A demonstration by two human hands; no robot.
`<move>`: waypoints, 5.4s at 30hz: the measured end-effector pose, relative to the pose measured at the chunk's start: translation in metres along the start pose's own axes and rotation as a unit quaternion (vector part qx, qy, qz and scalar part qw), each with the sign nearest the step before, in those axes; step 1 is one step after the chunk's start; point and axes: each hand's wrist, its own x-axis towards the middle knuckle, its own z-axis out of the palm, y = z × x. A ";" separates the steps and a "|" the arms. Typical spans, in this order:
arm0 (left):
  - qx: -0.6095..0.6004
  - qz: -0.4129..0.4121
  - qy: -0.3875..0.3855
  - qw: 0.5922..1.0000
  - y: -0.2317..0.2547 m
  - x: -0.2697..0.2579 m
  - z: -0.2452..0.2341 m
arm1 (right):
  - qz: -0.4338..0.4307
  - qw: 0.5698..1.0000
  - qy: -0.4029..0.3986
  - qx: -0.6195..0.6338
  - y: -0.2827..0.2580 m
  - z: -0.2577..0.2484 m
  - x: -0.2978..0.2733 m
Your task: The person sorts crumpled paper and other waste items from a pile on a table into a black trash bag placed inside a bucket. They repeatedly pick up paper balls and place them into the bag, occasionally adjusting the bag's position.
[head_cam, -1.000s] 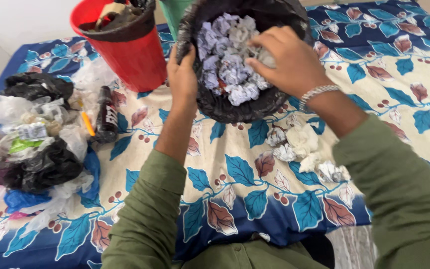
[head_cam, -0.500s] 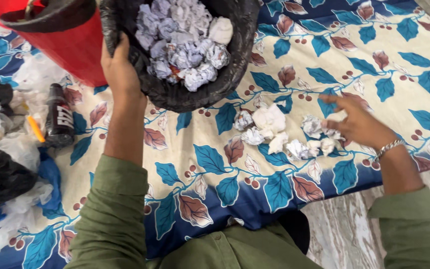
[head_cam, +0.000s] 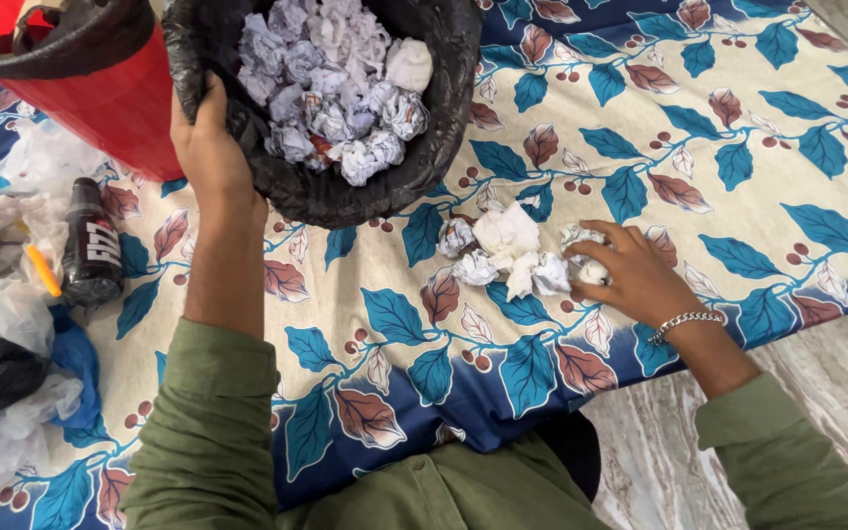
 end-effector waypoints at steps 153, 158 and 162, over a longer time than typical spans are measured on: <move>0.056 -0.032 0.084 0.994 -0.009 0.011 -0.003 | -0.122 0.960 0.191 0.163 -0.157 -0.094 0.155; 0.048 -0.036 0.082 0.995 -0.013 0.015 -0.007 | 0.023 0.976 0.082 0.203 -0.089 -0.060 0.135; 0.058 -0.026 0.076 0.995 -0.015 0.018 -0.006 | -0.080 0.989 -0.031 0.117 -0.059 -0.025 0.132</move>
